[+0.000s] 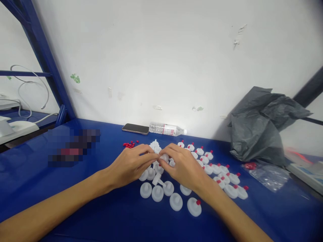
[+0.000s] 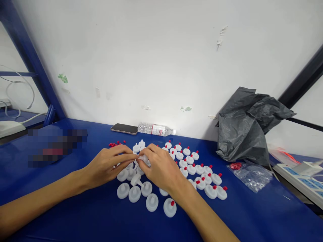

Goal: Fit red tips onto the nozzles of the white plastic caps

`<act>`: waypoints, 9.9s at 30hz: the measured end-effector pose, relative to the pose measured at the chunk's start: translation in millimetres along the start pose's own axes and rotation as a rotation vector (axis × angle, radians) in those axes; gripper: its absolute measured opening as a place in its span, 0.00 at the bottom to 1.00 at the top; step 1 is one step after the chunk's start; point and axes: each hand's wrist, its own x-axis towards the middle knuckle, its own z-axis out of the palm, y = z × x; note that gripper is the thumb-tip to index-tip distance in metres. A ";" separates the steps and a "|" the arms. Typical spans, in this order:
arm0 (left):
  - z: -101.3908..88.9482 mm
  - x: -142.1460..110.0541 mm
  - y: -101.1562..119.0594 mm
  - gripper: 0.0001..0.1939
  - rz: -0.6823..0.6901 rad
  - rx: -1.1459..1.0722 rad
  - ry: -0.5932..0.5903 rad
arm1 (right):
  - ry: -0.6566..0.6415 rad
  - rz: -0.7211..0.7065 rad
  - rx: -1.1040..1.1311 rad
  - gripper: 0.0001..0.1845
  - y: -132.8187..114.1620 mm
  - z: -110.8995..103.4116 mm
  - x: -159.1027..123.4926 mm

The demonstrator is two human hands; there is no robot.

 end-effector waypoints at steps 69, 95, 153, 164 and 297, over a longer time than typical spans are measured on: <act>-14.7 -8.5 -72.4 0.15 -0.619 0.314 -0.228 | -0.051 0.018 0.045 0.04 20.7 -23.1 0.5; 0.5 -15.5 -85.1 0.14 -0.641 0.240 -0.264 | -0.264 -0.030 0.117 0.03 15.2 -38.0 -2.2; 4.1 -0.5 -8.0 0.13 0.095 -0.037 0.056 | -0.100 0.049 0.167 0.16 4.4 -3.8 -1.2; 3.7 0.7 -11.0 0.07 0.018 -0.077 0.110 | 0.056 -0.079 0.200 0.18 9.0 -1.8 -2.6; 0.7 6.9 0.7 0.05 -0.033 0.007 0.232 | 0.231 -0.202 0.041 0.17 -1.7 -2.0 -8.6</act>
